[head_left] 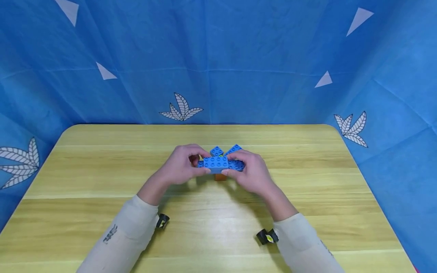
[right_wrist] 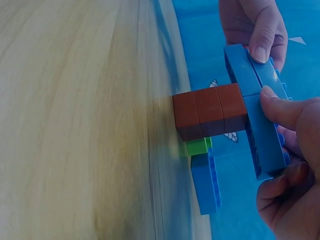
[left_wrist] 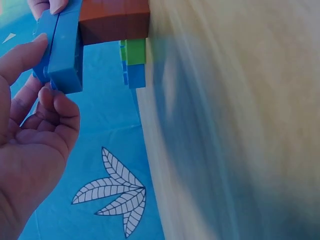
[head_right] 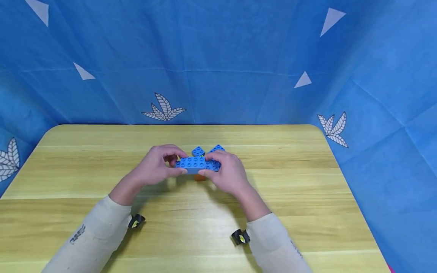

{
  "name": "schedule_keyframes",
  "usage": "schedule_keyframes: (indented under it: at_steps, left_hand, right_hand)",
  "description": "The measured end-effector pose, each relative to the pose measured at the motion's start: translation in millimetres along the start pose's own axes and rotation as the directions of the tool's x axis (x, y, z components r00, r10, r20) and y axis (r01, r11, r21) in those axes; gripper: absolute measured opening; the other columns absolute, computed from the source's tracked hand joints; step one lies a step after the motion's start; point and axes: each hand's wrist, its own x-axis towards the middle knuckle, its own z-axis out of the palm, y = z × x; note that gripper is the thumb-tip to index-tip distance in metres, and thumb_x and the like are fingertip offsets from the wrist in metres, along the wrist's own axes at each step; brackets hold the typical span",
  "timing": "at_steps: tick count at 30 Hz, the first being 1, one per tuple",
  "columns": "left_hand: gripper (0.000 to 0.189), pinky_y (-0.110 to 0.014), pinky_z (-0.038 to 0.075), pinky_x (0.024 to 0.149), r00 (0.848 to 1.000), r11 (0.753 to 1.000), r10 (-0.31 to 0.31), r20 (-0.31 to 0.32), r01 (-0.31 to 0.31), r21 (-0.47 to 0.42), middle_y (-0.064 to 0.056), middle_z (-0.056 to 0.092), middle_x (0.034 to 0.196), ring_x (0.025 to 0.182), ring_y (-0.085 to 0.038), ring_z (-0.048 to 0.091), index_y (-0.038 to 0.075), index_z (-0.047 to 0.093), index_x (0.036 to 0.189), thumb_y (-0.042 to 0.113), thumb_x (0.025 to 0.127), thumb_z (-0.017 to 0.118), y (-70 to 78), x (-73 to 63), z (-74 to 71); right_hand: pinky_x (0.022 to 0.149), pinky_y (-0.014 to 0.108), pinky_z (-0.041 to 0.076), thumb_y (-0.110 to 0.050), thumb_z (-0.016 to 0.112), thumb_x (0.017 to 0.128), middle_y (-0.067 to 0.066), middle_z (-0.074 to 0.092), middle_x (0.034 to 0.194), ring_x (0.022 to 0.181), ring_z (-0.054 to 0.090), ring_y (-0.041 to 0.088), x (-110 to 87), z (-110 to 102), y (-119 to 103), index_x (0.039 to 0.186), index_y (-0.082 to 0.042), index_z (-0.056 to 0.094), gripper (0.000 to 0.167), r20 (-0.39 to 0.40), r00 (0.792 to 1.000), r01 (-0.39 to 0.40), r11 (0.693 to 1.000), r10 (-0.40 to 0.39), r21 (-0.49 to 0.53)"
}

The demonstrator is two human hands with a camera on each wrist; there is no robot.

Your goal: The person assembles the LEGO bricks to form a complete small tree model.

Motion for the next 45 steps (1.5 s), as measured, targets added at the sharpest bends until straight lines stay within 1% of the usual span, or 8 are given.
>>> schedule_keyframes:
  at_steps: [19, 23, 27, 30, 33, 36, 41, 45]
  left_hand:
    - [0.038, -0.04, 0.042, 0.073, 0.994, 0.995, -0.068, -0.085, 0.073, 0.066, 0.005, 0.066, 0.101, 0.088, -0.03, 0.051, 0.015, 0.074, 0.113, 0.019, 0.078, 0.088, -9.6, -9.4, 11.9]
    - [0.039, -0.04, 0.043, 0.073, 0.994, 0.995, -0.074, -0.078, 0.079, 0.068, 0.004, 0.065, 0.101, 0.089, -0.029, 0.051, 0.014, 0.073, 0.113, 0.02, 0.077, 0.089, -10.2, -10.1, 12.1]
    - [0.038, -0.04, 0.043, 0.074, 0.994, 0.994, -0.078, -0.08, 0.084, 0.068, 0.003, 0.065, 0.101, 0.09, -0.029, 0.051, 0.014, 0.074, 0.111, 0.02, 0.077, 0.089, -8.4, -9.2, 10.3]
    - [0.039, -0.04, 0.043, 0.075, 0.993, 0.994, -0.076, -0.088, 0.082, 0.074, 0.003, 0.066, 0.102, 0.091, -0.029, 0.051, 0.013, 0.074, 0.111, 0.019, 0.076, 0.09, -6.7, -8.2, 8.8]
    - [0.039, -0.039, 0.043, 0.075, 0.994, 0.993, -0.067, -0.086, 0.075, 0.091, 0.003, 0.066, 0.102, 0.09, -0.027, 0.051, 0.013, 0.074, 0.111, 0.02, 0.076, 0.09, -6.9, -7.0, 9.0]
    - [0.039, -0.039, 0.044, 0.075, 0.996, 0.994, -0.048, -0.078, 0.056, 0.095, 0.003, 0.066, 0.103, 0.09, -0.026, 0.051, 0.013, 0.074, 0.111, 0.02, 0.076, 0.09, -7.7, -5.7, 10.3]
    - [0.038, -0.039, 0.044, 0.074, 0.996, 0.996, -0.036, -0.077, 0.041, 0.073, 0.003, 0.066, 0.104, 0.091, -0.028, 0.052, 0.013, 0.074, 0.111, 0.02, 0.076, 0.09, -7.7, -4.2, 12.3]
    - [0.038, -0.04, 0.044, 0.075, 0.996, 0.997, -0.045, -0.076, 0.05, 0.06, 0.004, 0.066, 0.104, 0.092, -0.03, 0.053, 0.014, 0.074, 0.111, 0.02, 0.077, 0.089, -6.3, -3.5, 13.4]
  right_hand:
    - [0.084, 0.038, 0.052, -0.026, 0.088, 0.079, 0.005, 0.069, 0.114, 0.106, 0.063, 0.023, -1.7, 5.0, 3.4, 0.111, -0.01, 0.075, 0.038, 0.022, 0.999, -0.051, 0.995, 0.05, 0.082]
    - [0.074, 0.03, 0.051, -0.025, 0.089, 0.078, 0.003, 0.069, 0.112, 0.091, 0.062, 0.02, -0.9, 2.7, 9.3, 0.113, -0.011, 0.075, 0.04, 0.048, 0.999, -0.016, 0.986, 0.009, 0.163]
    - [0.048, 0.026, 0.034, -0.01, 0.081, 0.085, 0.011, 0.07, 0.101, 0.052, 0.041, 0.019, 6.1, -7.2, 21.7, 0.116, -0.006, 0.074, 0.032, 0.029, 0.995, 0.081, 0.922, -0.099, 0.379]
    - [0.042, 0.028, 0.024, -0.002, 0.071, 0.091, 0.018, 0.07, 0.101, 0.044, 0.027, 0.019, 18.6, -15.0, 31.0, 0.116, -0.002, 0.073, 0.025, -0.034, 0.989, 0.14, 0.853, -0.142, 0.503]
    - [0.043, 0.028, 0.025, 0.0, 0.067, 0.092, 0.019, 0.07, 0.103, 0.044, 0.028, 0.017, 34.4, -19.2, 39.5, 0.116, 0.001, 0.072, 0.024, -0.06, 0.987, 0.157, 0.835, -0.148, 0.528]
    - [0.043, 0.028, 0.025, 0.002, 0.069, 0.091, 0.018, 0.069, 0.113, 0.044, 0.027, 0.017, 50.1, -19.9, 46.2, 0.117, 0.001, 0.071, 0.026, -0.018, 0.991, 0.125, 0.853, -0.135, 0.506]
    - [0.042, 0.029, 0.027, -0.003, 0.076, 0.088, 0.009, 0.07, 0.113, 0.043, 0.028, 0.02, 75.6, -14.6, 54.3, 0.118, -0.003, 0.071, 0.031, 0.096, 0.991, 0.054, 0.93, -0.096, 0.363]
    - [0.051, 0.033, 0.033, -0.011, 0.08, 0.086, 0.0, 0.069, 0.113, 0.054, 0.039, 0.027, 92.5, -9.5, 61.1, 0.118, -0.005, 0.072, 0.034, 0.16, 0.984, 0.038, 0.967, -0.08, 0.251]
